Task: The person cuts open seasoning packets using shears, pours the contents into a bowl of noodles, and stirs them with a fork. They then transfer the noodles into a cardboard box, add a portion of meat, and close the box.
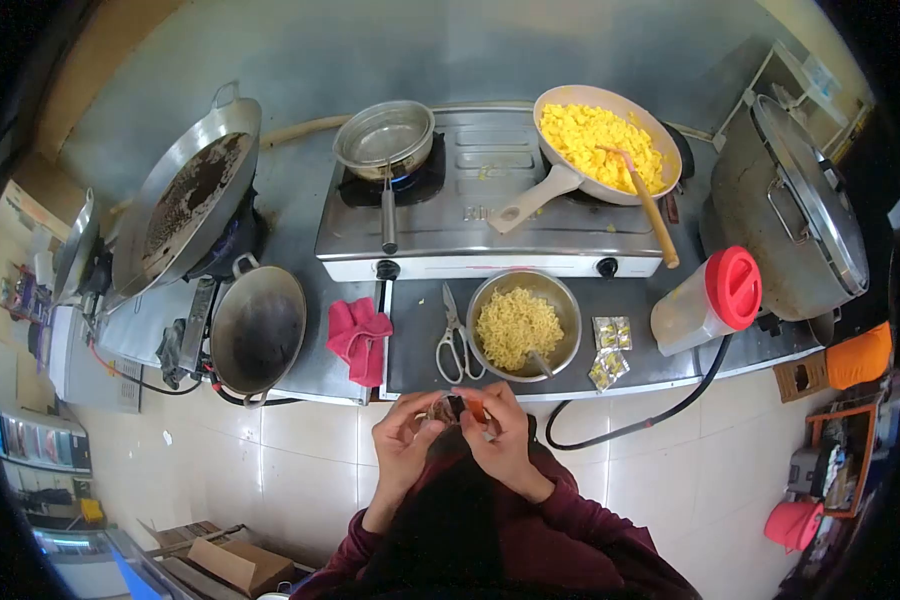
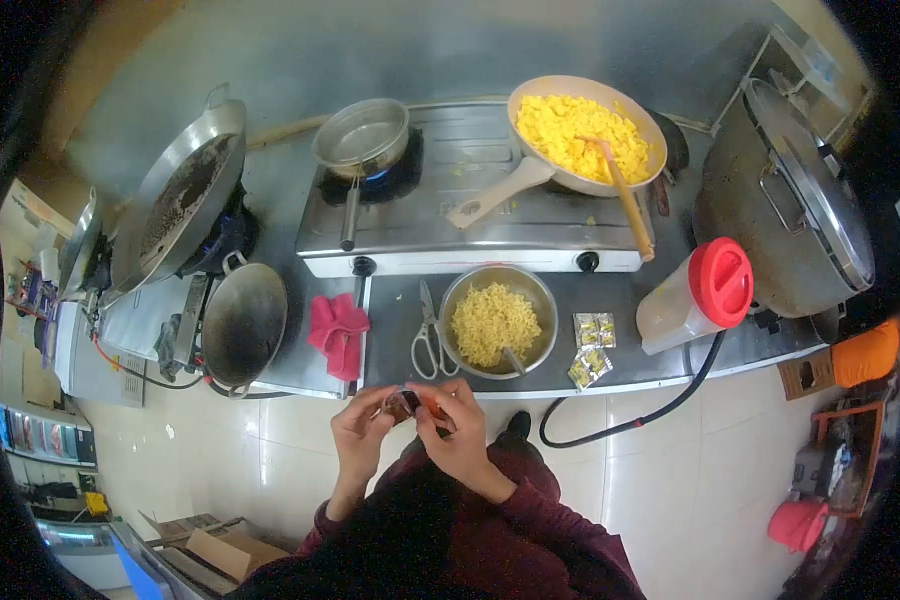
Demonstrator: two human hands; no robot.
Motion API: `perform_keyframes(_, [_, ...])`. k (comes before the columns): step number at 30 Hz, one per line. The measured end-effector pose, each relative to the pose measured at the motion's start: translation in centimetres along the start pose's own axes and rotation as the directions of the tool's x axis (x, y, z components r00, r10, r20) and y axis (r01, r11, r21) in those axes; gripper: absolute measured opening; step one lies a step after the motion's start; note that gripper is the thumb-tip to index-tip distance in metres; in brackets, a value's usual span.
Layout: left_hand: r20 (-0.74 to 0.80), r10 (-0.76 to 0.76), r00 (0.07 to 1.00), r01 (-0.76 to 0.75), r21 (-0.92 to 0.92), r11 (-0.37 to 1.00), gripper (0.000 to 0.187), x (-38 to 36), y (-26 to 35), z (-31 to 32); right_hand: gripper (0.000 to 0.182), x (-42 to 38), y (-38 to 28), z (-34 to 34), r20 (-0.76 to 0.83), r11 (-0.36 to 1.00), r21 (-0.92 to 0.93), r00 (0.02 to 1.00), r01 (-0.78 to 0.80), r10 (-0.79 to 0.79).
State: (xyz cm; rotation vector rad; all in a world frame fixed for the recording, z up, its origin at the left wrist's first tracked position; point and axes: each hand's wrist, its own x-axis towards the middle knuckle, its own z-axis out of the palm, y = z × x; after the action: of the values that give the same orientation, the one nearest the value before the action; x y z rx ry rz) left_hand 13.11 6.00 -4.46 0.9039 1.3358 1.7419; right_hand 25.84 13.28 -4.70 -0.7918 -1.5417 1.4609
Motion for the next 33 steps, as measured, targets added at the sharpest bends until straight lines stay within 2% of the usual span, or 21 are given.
perform_keyframes(4, [0.051, -0.03, 0.998, 0.023, 0.132, 0.991, 0.035, -0.2, 0.0, -3.6, 0.02, 0.2, 0.7, 2.6, 0.08, 1.0, 0.0, 0.997, 0.012, -0.012])
perform_keyframes(7, [0.152, -0.029, 0.988, 0.027, 0.018, 0.999, 0.04, 0.0, -0.1, -5.4, 0.014, -0.2, 0.8, 4.5, 0.023, 0.996, 0.014, 0.996, -0.083, 0.083])
perform_keyframes(10, [0.204, -0.055, 0.977, 0.122, -0.331, 0.936, 0.052, 0.5, -1.6, -6.7, 0.008, -1.0, 2.6, 5.4, -0.048, 0.993, -0.122, 0.999, 0.005, -0.011])
perform_keyframes(13, [0.216, -0.231, 0.949, 0.315, -0.608, 0.729, 0.051, 0.4, -2.9, -6.7, 0.005, -1.1, 3.4, 7.8, -0.241, 1.0, 0.01, 0.971, 0.009, -0.007])
perform_keyframes(16, [0.263, -0.352, 0.898, 0.433, -0.67, 0.603, 0.039, 0.2, -6.4, -8.6, 0.014, -0.5, 4.1, 9.0, -0.114, 0.986, -0.148, 0.989, 0.077, -0.094])
perform_keyframes(17, [0.237, -0.34, 0.91, 0.406, -0.672, 0.619, 0.035, 0.5, -6.5, -9.4, 0.016, 0.0, 4.1, 9.1, -0.161, 0.964, -0.241, 0.975, 0.114, -0.156])
perform_keyframes(19, [0.192, -0.311, 0.931, 0.354, -0.682, 0.64, 0.026, 1.7, -6.4, -11.1, 0.021, 1.1, 4.1, 8.7, -0.237, 0.885, -0.435, 0.928, 0.165, -0.289])
perform_keyframes(20, [0.173, -0.279, 0.945, 0.322, -0.651, 0.688, 0.023, 2.3, -7.0, -12.4, 0.022, 1.5, 5.5, 8.1, -0.248, 0.794, -0.602, 0.926, 0.084, -0.286])
perform_keyframes(21, [0.149, -0.267, 0.952, 0.295, -0.679, 0.672, 0.02, 2.4, -7.9, -13.9, 0.022, 1.8, 7.7, 7.7, -0.192, 0.662, -0.749, 0.951, 0.017, -0.241])
perform_keyframes(23, [0.082, -0.288, 0.954, 0.262, -0.696, 0.669, 0.025, 2.8, -8.5, -15.0, 0.022, 2.1, 12.8, 6.8, -0.142, 0.31, -0.945, 0.984, -0.102, -0.111])
perform_keyframes(25, [0.119, -0.256, 0.959, 0.271, -0.64, 0.719, 0.035, 3.3, -8.3, -15.2, 0.023, 1.9, 16.4, 6.6, -0.123, 0.09, -0.989, 0.989, -0.116, -0.077])
perform_keyframes(26, [0.089, -0.292, 0.952, 0.287, -0.588, 0.757, 0.035, 3.5, -7.9, -14.7, 0.023, 2.2, 16.6, 6.9, -0.178, 0.111, -0.979, 0.982, -0.171, -0.058])
perform_keyframes(27, [0.089, -0.256, 0.963, 0.256, -0.608, 0.752, 0.03, 3.4, -8.1, -14.5, 0.022, 2.5, 16.4, 7.1, -0.221, 0.139, -0.967, 0.975, -0.214, -0.035])
perform_keyframes(30, [0.279, -0.256, 0.925, 0.376, -0.758, 0.532, 0.018, 4.0, -8.4, -14.4, 0.02, 3.0, 15.5, 7.5, -0.279, -0.026, -0.96, 0.958, -0.278, 0.071])
perform_keyframes(32, [0.364, -0.292, 0.884, 0.451, -0.829, 0.331, 0.015, 4.2, -7.9, -13.7, 0.02, 2.1, 15.4, 7.7, -0.353, 0.058, -0.931, 0.927, -0.362, 0.125])
perform_keyframes(33, [0.382, -0.294, 0.876, 0.465, -0.832, 0.304, 0.015, 4.6, -7.7, -13.3, 0.02, 1.9, 15.4, 7.7, -0.381, 0.099, -0.912, 0.911, -0.398, 0.156])
